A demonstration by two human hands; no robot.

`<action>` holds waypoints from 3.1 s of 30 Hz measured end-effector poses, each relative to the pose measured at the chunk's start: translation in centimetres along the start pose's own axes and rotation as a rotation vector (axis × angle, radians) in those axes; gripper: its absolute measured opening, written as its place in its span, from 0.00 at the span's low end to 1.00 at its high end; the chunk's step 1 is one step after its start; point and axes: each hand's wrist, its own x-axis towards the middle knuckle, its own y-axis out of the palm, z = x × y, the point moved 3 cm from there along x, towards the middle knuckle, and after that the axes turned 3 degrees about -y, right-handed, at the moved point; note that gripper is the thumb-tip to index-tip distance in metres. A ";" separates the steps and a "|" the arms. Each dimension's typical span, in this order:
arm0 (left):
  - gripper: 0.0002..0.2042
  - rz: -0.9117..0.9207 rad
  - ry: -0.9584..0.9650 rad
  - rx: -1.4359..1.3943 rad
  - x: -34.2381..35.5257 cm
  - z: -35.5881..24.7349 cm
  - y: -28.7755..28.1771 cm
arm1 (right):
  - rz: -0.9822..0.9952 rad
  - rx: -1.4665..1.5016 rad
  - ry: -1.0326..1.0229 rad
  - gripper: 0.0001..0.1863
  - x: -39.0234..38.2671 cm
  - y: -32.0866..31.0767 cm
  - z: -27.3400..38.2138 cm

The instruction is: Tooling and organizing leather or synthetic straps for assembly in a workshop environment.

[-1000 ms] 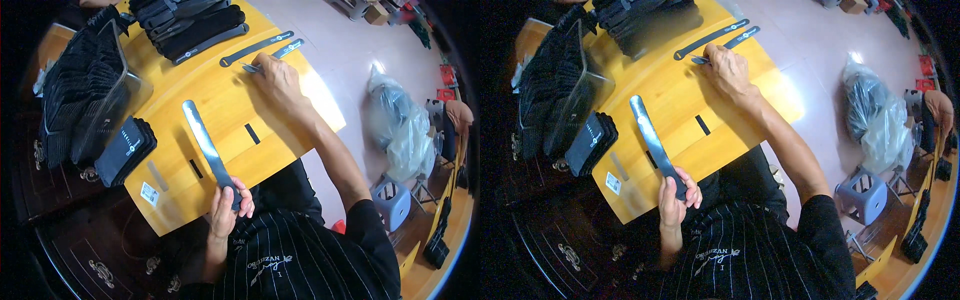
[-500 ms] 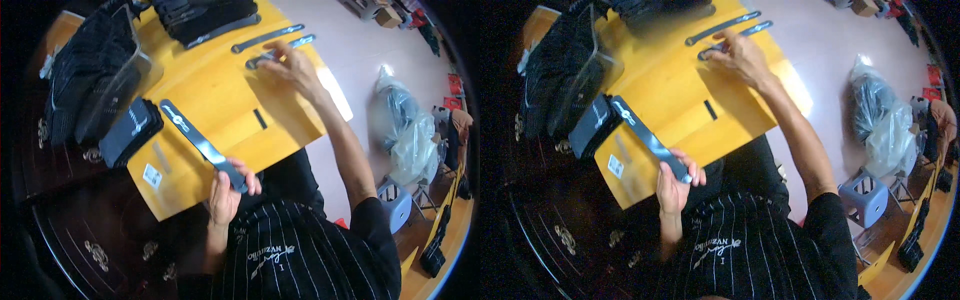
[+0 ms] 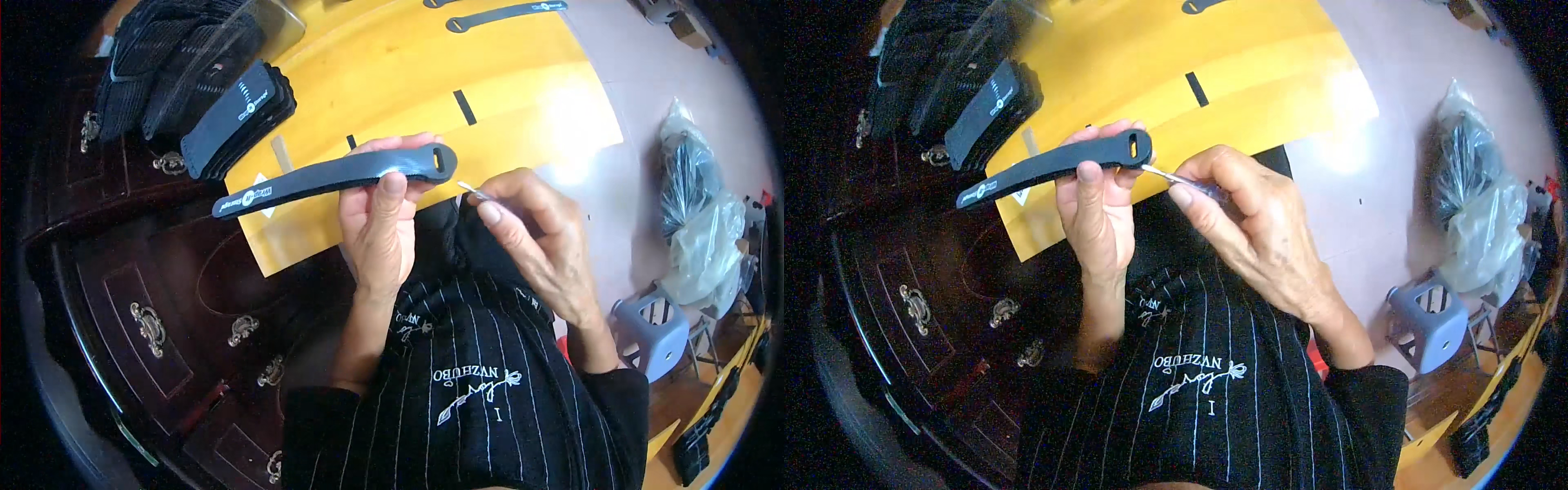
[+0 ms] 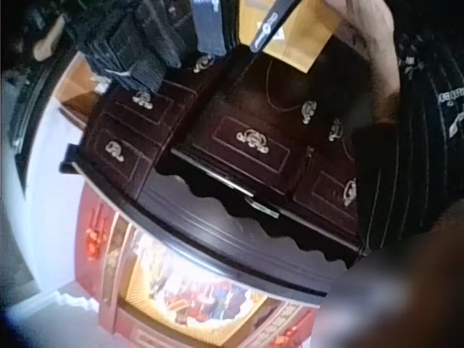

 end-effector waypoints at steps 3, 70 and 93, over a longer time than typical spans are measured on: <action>0.18 -0.012 -0.029 -0.044 -0.4 0.1 0.7 | 0.015 -0.009 0.026 0.09 -0.3 0.3 0.7; 0.18 0.107 0.992 1.102 -0.6 -2.4 0.5 | 0.040 0.795 0.496 0.10 0.8 3.6 -1.6; 0.18 0.078 0.749 0.929 -0.6 -2.4 -0.1 | -0.001 0.260 0.137 0.13 1.9 2.3 -1.7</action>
